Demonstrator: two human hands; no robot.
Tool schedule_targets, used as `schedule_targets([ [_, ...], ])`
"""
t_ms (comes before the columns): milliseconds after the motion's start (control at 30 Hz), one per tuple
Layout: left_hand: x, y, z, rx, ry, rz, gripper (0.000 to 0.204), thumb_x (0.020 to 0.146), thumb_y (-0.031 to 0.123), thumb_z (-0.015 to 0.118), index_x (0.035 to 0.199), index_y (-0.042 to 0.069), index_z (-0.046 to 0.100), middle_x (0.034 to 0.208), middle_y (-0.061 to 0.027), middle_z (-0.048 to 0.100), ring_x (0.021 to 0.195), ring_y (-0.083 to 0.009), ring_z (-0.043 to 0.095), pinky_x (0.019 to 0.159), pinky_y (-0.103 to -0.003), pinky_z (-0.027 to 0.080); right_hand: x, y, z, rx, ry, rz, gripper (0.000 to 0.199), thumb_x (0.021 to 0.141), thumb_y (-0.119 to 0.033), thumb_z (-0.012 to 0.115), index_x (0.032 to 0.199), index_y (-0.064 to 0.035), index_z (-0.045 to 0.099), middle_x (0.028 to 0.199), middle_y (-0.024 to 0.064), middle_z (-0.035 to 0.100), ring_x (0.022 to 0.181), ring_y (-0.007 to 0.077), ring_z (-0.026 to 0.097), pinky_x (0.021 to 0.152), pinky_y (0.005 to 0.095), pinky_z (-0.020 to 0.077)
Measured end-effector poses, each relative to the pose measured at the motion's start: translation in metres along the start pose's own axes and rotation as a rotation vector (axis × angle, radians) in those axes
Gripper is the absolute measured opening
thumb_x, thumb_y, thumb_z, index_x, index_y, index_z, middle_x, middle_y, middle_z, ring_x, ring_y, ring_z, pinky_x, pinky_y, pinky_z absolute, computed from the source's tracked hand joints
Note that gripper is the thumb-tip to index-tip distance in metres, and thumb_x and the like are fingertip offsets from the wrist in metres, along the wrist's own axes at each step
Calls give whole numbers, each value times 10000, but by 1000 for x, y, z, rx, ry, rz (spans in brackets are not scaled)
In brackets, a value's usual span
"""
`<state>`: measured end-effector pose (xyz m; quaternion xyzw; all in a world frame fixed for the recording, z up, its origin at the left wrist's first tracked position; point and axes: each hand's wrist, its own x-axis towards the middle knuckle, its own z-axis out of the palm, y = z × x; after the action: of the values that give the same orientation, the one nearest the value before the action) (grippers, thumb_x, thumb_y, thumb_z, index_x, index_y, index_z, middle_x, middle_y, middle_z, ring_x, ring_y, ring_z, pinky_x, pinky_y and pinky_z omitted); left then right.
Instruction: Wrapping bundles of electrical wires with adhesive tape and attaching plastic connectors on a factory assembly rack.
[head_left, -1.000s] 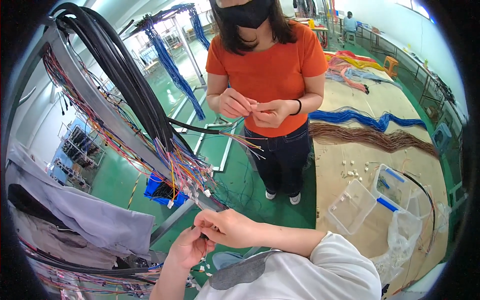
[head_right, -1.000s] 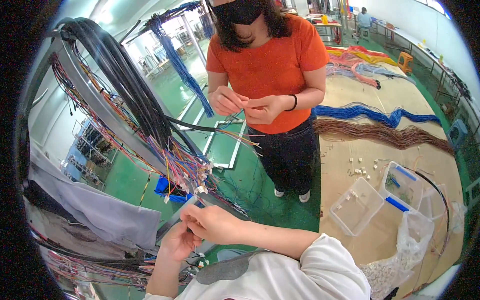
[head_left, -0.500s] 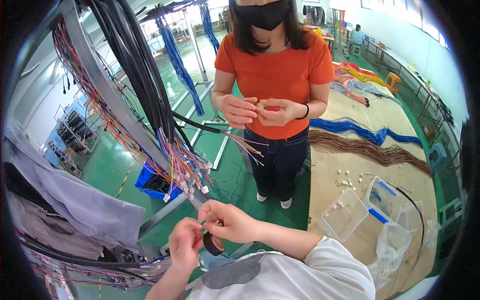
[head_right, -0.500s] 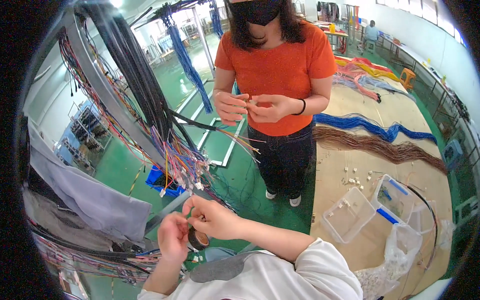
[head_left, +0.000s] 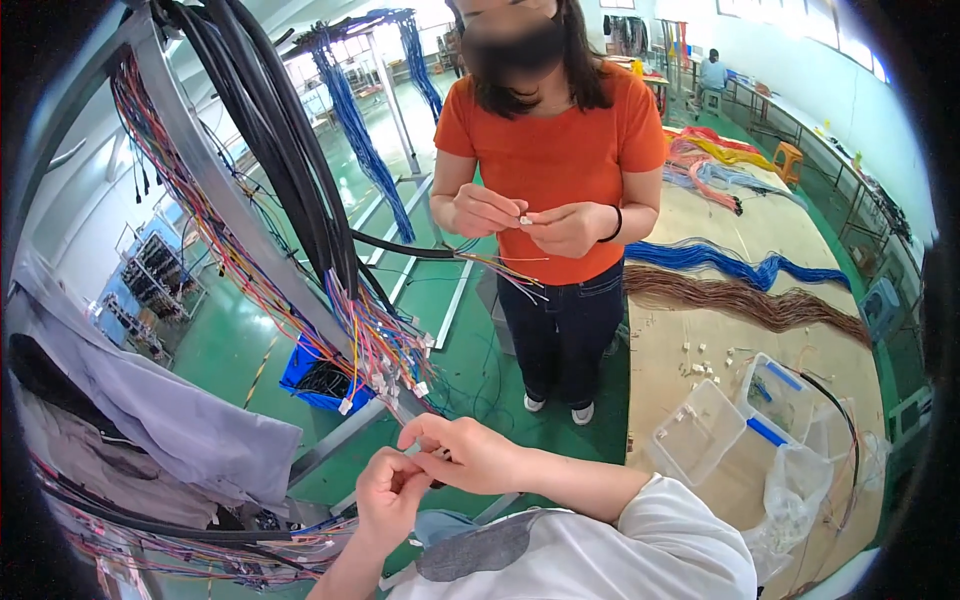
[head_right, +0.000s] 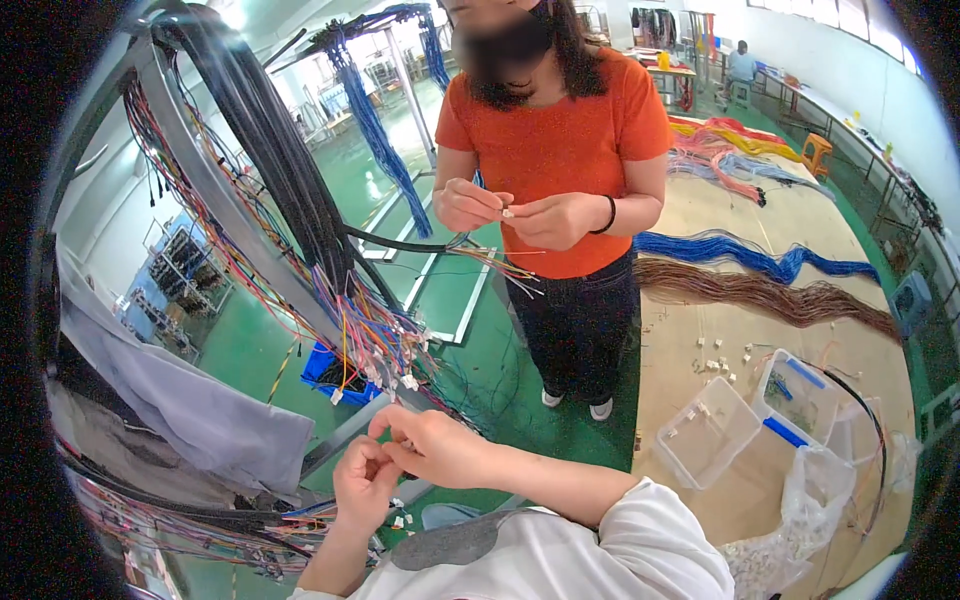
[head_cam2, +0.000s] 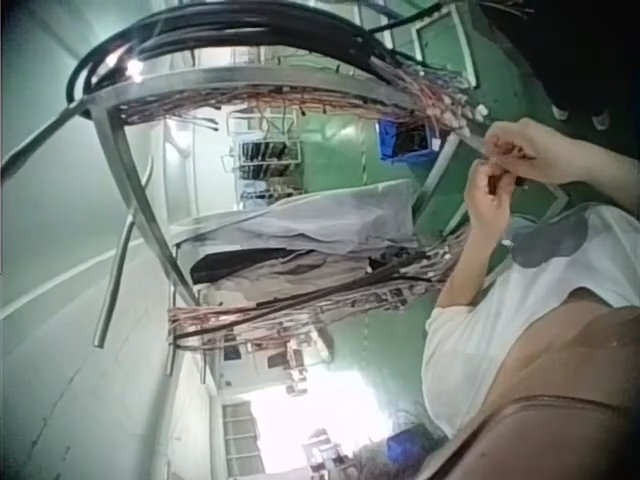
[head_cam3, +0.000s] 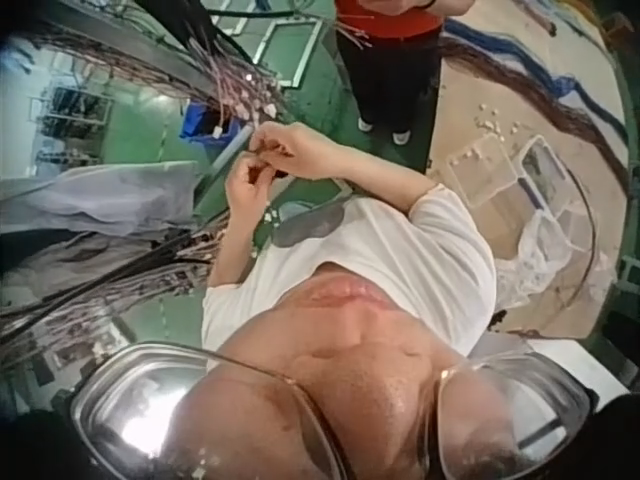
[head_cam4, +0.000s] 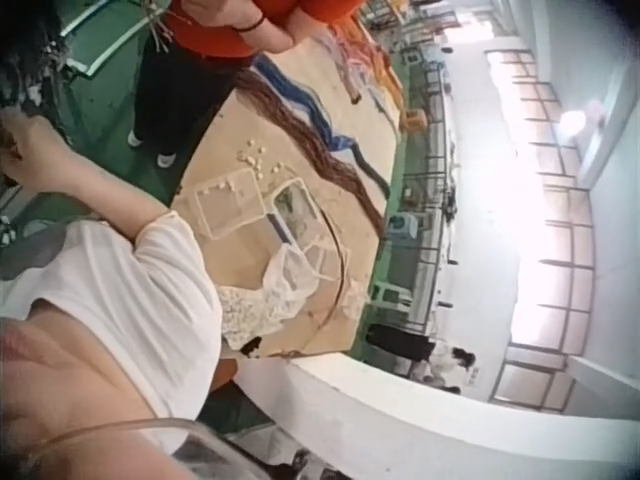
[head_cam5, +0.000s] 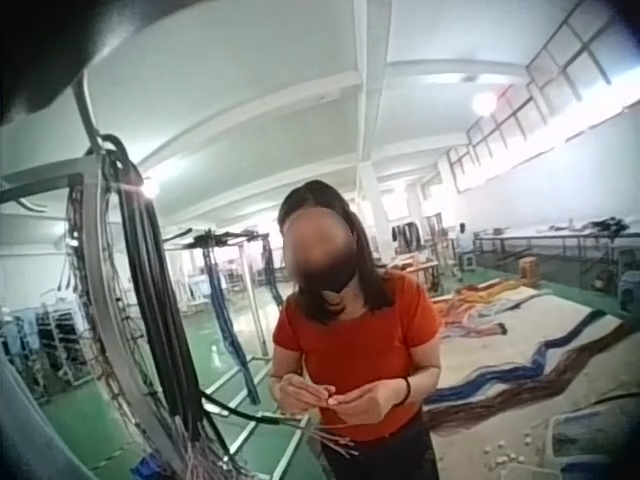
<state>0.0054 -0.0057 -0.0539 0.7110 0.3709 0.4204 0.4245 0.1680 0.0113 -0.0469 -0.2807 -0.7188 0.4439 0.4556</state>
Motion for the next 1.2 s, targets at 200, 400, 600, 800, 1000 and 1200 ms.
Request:
schedule_targets([
  [200,-4,7,-3,-159,-52,-365,282,729,24,566,976,22,431,698,-24,499,529,-79,480,428,-199,366,-5,-1,17,-113,55,-226,153,777,-53,489,926,-56,455,624,114,546,550,250,562,493,336,423],
  [400,0,22,-7,-618,88,-493,260,750,193,527,954,36,487,664,12,458,455,-43,377,380,-174,253,-7,2,23,57,73,-110,141,807,-8,484,947,-13,464,694,49,556,608,100,553,494,222,433],
  [600,-7,47,-9,-433,224,-60,648,620,438,707,1004,-36,487,711,-16,516,567,-60,433,502,-193,351,-5,-34,6,417,196,207,192,765,27,503,922,-35,411,591,-50,449,488,1,406,413,146,280],
  [800,0,37,-18,-210,-33,49,293,733,127,623,951,-13,485,792,-40,503,673,-87,516,566,-195,395,5,-36,-5,445,121,197,231,749,56,481,955,-16,403,555,-41,444,441,-1,358,388,154,226],
  [1000,-5,40,-4,-339,-8,-121,107,766,-29,564,839,-13,487,743,-23,466,744,-118,576,575,-211,438,3,-32,-3,643,97,185,290,751,-9,555,986,-11,385,611,-5,491,549,30,477,454,153,319],
  [1200,-5,31,-7,-8,3,52,75,782,21,565,816,-6,503,786,-21,442,650,-52,443,549,-175,371,-1,-24,0,93,0,88,326,719,-219,655,592,-15,435,537,-8,412,465,59,365,407,225,248],
])
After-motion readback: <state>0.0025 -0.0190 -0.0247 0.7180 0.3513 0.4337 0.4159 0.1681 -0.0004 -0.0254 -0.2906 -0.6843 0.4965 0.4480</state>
